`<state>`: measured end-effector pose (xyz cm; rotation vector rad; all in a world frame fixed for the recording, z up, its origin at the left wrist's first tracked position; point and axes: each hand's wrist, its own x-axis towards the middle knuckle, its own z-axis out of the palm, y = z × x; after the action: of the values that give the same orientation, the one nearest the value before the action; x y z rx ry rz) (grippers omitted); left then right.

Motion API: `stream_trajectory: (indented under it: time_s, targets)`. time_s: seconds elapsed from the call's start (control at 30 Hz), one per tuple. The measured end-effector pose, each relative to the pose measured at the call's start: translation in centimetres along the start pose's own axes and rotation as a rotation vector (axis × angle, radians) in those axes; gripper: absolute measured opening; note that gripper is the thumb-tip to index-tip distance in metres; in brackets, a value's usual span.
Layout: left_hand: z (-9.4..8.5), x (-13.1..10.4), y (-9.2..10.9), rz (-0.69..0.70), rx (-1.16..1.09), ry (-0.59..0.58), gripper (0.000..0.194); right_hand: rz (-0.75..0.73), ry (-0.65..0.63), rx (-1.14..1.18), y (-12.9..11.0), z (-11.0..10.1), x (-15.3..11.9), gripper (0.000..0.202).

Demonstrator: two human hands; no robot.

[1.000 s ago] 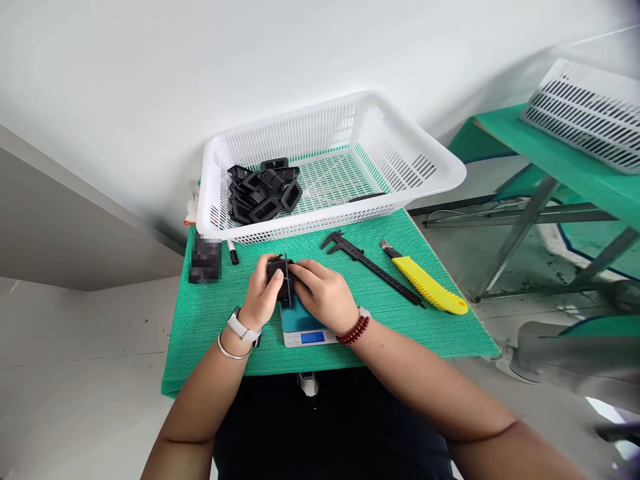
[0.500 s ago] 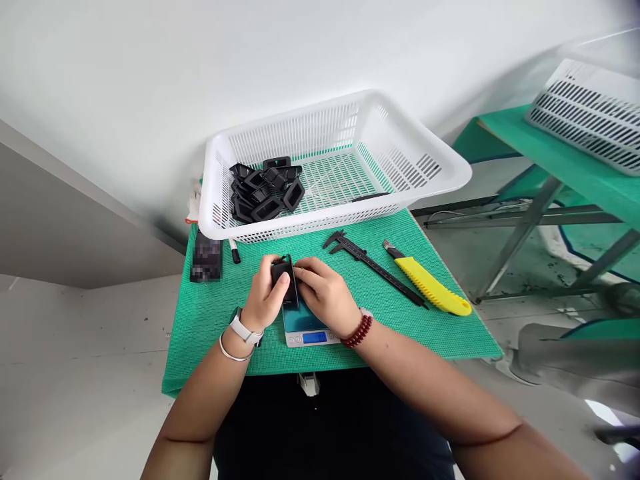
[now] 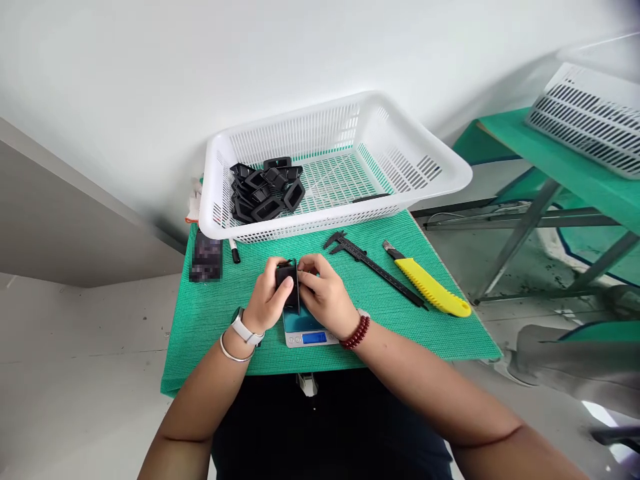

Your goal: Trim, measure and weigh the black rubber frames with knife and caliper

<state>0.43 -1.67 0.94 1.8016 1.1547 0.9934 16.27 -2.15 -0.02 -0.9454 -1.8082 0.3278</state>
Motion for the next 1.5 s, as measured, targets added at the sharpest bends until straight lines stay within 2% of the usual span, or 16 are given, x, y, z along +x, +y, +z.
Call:
stream_trajectory:
  time_s: [0.23, 0.43, 0.63, 0.97, 1.13, 1.3, 1.5]
  targets:
    - [0.13, 0.15, 0.01, -0.015, -0.053, 0.074, 0.043, 0.006, 0.003, -0.052, -0.01, -0.08, -0.17, 0.021]
    - [0.24, 0.4, -0.17, -0.048, -0.25, 0.136, 0.039, 0.002, 0.06, -0.005, -0.51, -0.57, 0.19, 0.025]
    - [0.16, 0.6, 0.09, -0.06, -0.292, 0.154, 0.042, 0.035, 0.07, 0.054, -0.53, -0.83, 0.48, 0.024]
    - [0.53, 0.2, -0.09, -0.037, -0.192, 0.103, 0.04, -0.061, 0.06, -0.057, 0.1, -0.75, 0.24, 0.024]
    - [0.42, 0.06, 0.0, -0.008, -0.087, 0.068, 0.043, -0.046, 0.033, -0.074, 0.27, -0.46, 0.07, 0.031]
    - [0.42, -0.15, 0.22, 0.012, -0.042, 0.021, 0.043, -0.057, 0.039, -0.044, 0.1, -0.16, -0.07, 0.027]
    - [0.31, -0.05, 0.38, 0.014, -0.033, -0.016, 0.041, 0.015, 0.062, -0.083, -0.31, 0.06, -0.07, 0.024]
